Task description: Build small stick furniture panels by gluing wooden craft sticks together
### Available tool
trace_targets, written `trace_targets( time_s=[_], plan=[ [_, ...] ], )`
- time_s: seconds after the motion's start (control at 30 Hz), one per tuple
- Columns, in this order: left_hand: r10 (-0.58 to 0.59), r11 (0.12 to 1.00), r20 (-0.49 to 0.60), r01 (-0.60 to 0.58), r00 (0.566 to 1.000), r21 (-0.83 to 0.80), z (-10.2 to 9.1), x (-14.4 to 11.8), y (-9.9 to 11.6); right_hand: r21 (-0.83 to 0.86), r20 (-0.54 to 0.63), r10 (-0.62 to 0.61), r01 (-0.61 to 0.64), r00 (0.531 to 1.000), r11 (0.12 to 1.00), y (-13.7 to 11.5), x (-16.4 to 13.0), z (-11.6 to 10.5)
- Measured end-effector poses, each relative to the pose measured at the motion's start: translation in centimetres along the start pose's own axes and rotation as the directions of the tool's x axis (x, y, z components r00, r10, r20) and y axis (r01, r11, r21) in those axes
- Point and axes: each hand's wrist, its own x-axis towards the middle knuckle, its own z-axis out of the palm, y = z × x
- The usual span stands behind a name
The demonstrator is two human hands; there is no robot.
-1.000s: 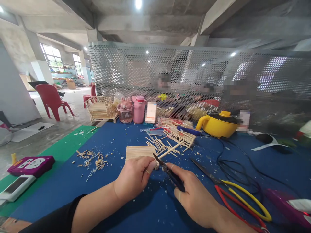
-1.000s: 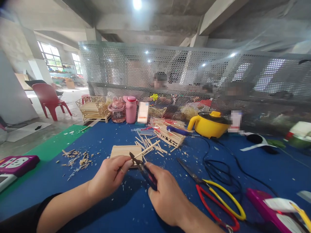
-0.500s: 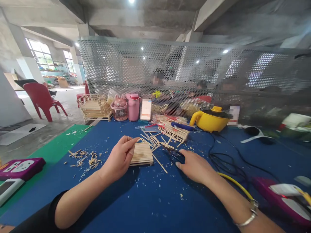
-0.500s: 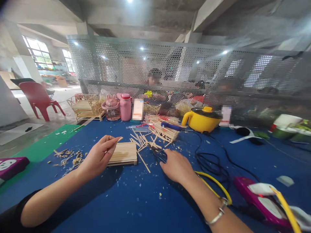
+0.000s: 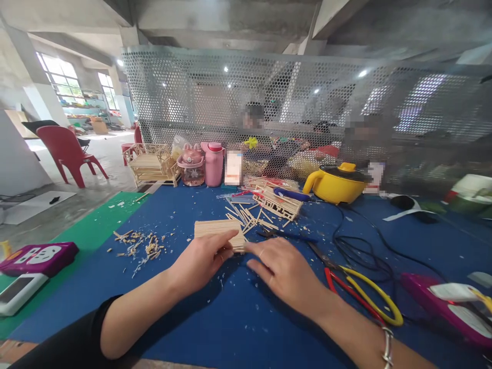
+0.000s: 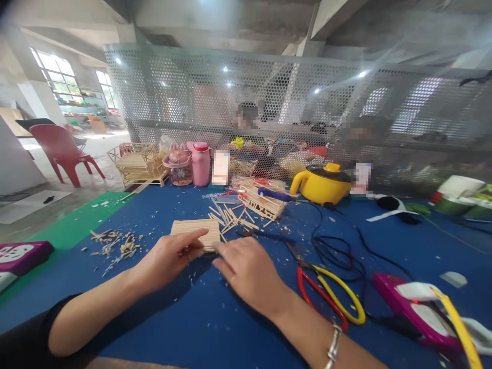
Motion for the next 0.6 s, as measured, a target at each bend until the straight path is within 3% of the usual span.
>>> trace_targets(
  time_s=[0.07, 0.2, 0.43, 0.53, 0.6],
  plan=[
    [0.028, 0.999, 0.013, -0.027, 1.000, -0.017, 0.5, -0.4, -0.1, 0.029, -0.016, -0.086, 0.087, 0.996, 0.996, -0.9, 0.0, 0.7],
    [0.021, 0.999, 0.019, -0.020, 1.000, -0.030, 0.8, -1.5, -0.5, 0.079, -0.084, -0.104, 0.111, 0.991, 0.991, -1.0, 0.3, 2.1],
    [-0.108, 0.993, -0.024, 0.107, 0.994, -0.057, -0.2, -3.1, -0.5, -0.010, 0.025, -0.186, 0.187, 0.982, 0.982, -1.4, 1.9, 3.0],
    [-0.155, 0.987, -0.167, 0.161, 0.974, 0.019, -1.6, -3.2, -0.9, -0.117, 0.011, -0.216, 0.216, 0.976, 0.969, -1.2, 2.2, 3.7],
    [-0.236, 0.964, -0.296, 0.261, 0.926, 0.050, -2.7, -3.4, -1.7, -0.178, -0.029, -0.242, 0.233, 0.970, 0.956, -0.8, 2.3, 4.2]
  ],
)
